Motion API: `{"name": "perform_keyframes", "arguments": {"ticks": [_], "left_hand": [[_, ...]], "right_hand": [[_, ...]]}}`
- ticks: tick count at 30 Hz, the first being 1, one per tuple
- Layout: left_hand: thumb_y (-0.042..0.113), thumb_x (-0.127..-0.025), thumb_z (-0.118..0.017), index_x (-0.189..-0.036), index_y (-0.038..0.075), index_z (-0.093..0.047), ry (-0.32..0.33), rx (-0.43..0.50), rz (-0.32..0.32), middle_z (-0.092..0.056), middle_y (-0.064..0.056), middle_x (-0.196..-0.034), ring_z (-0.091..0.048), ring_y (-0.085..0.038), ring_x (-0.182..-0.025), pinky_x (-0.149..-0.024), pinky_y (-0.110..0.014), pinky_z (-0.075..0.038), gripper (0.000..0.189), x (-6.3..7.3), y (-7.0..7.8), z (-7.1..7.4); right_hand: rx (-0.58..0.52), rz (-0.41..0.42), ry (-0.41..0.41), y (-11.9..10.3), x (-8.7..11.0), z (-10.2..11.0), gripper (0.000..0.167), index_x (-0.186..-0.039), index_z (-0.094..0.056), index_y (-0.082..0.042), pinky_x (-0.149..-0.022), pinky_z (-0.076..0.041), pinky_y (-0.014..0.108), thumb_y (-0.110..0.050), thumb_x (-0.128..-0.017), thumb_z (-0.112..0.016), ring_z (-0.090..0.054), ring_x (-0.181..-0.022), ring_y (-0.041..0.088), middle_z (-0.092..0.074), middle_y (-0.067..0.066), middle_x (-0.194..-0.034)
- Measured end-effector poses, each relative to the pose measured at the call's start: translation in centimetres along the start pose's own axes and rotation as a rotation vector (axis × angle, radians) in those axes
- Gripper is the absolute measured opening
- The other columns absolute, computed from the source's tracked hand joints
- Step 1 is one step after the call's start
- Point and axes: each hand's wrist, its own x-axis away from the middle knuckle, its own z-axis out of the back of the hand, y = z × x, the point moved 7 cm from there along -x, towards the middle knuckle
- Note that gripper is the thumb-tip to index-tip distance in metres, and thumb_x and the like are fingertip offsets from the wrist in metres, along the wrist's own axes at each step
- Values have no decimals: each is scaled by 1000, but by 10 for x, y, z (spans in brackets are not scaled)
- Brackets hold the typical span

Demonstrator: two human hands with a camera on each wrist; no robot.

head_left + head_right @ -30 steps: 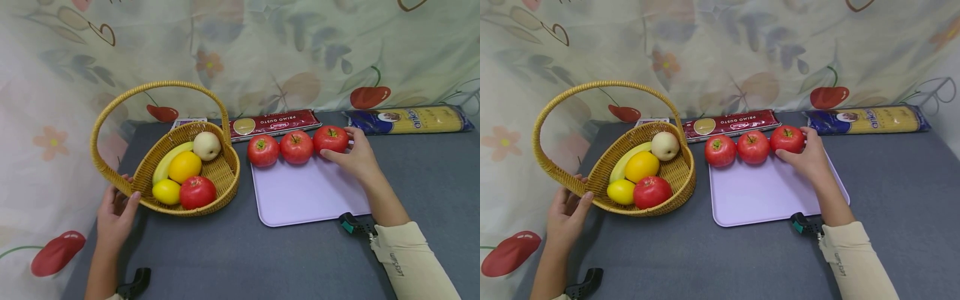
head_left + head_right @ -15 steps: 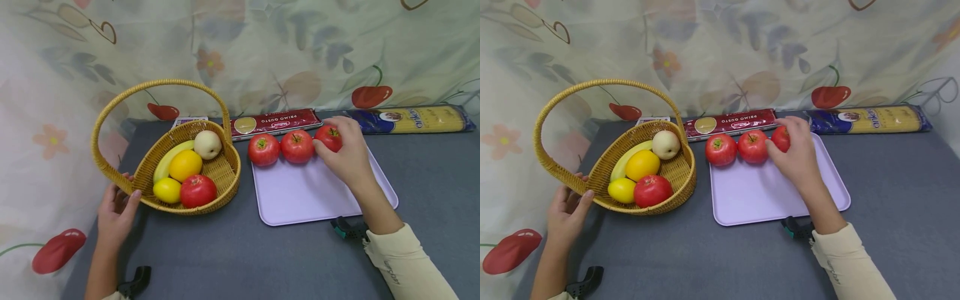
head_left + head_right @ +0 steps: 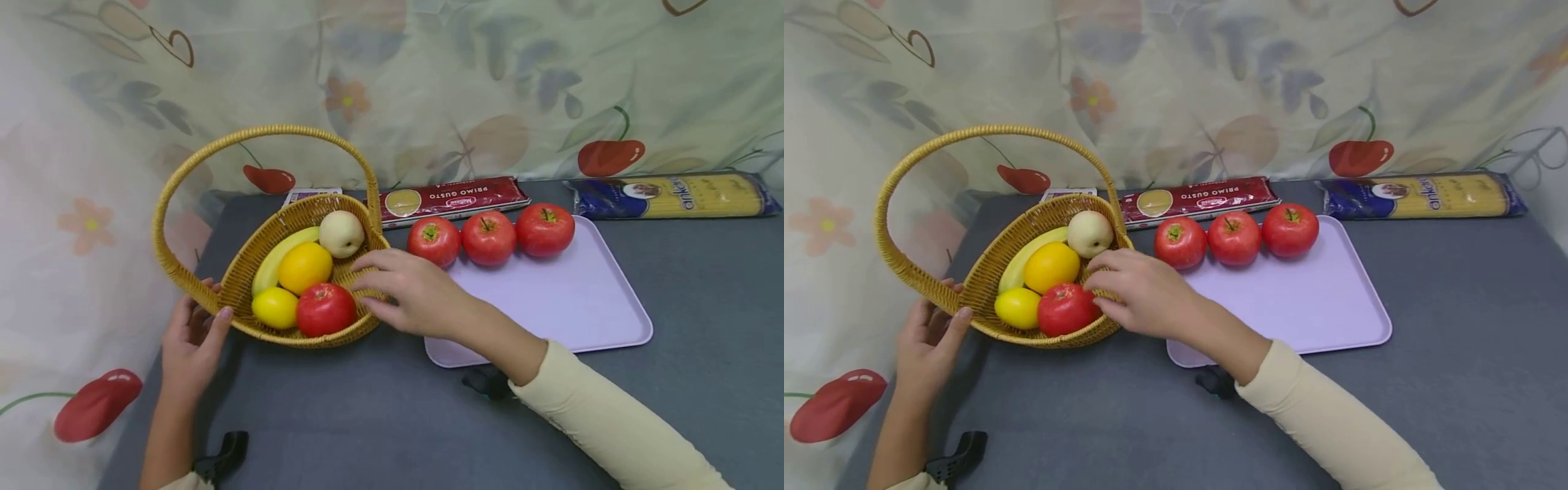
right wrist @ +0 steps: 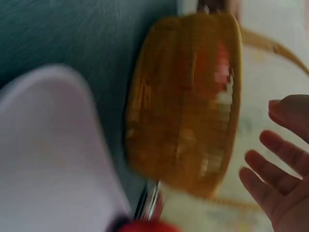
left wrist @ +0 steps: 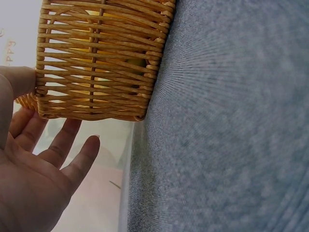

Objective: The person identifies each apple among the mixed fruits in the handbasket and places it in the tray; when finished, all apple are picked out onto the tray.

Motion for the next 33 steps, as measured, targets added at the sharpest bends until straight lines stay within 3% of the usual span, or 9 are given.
{"name": "perform_keyframes", "arguments": {"ticks": [6,11,15,18,22,24,27,30,33], "left_hand": [[-10,-94,-60,-144,4,-50,2,14,-8,-58,-11,-134,-59,-16,-115,-93,-15,-48,52,1,-1,-2],[-10,-94,-60,-144,4,-49,0,12,-4,-57,-12,-134,-59,-16,-115,-93,-15,-48,53,2,-1,-2],[-8,-95,-60,-145,5,-49,-2,10,6,-57,-11,-135,-58,-16,-116,-93,-15,-48,53,1,-1,-3],[-8,-95,-60,-145,4,-49,3,5,7,-58,-11,-134,-58,-15,-116,-93,-15,-48,53,1,-1,-3],[-8,-95,-60,-145,4,-48,-2,-10,7,-58,-11,-135,-58,-14,-116,-94,-16,-48,53,3,-2,-1],[-7,-95,-60,-146,6,-48,-3,-13,13,-57,-9,-135,-58,-14,-116,-94,-16,-48,54,3,-3,-1],[-6,-96,-61,-146,7,-49,2,-10,18,-58,-8,-134,-58,-14,-117,-94,-15,-47,53,3,-3,0],[-7,-95,-60,-145,6,-49,-1,-2,10,-57,-10,-134,-58,-16,-116,-94,-16,-47,53,2,-1,0],[-8,-95,-60,-145,4,-49,-4,4,6,-57,-12,-135,-58,-16,-116,-94,-16,-47,52,0,0,-1]], "right_hand": [[-26,142,-262,-17,-26,-47,20,-109,-77,-14,-107,-41,26,-7,-94,-65,-57,-120,20,-66,3,-127],[15,112,-351,-16,-35,-64,25,-115,-76,-17,-109,-37,25,-9,-96,-63,-55,-123,18,-65,1,-130],[109,-13,-398,-3,-38,-64,35,-130,-67,-16,-99,-47,30,-28,-97,-67,-59,-110,21,-61,7,-127],[157,-192,-458,15,-39,-63,52,-139,-58,-18,-90,-52,35,-44,-96,-66,-60,-102,22,-55,10,-127],[167,-412,-522,36,-38,-63,61,-146,-49,-17,-91,-53,39,-53,-98,-58,-60,-106,24,-54,13,-132],[173,-448,-529,40,-38,-65,59,-147,-47,-16,-93,-53,42,-52,-101,-50,-60,-108,25,-54,14,-134],[190,-396,-476,40,-41,-66,47,-143,-53,-16,-97,-51,43,-44,-106,-44,-60,-112,28,-50,17,-141],[194,-319,-394,39,-44,-66,36,-135,-62,-20,-100,-49,42,-36,-107,-46,-59,-114,29,-49,16,-144],[152,-298,-360,41,-47,-65,34,-131,-66,-21,-102,-48,41,-37,-105,-51,-57,-118,27,-52,13,-141]]}}
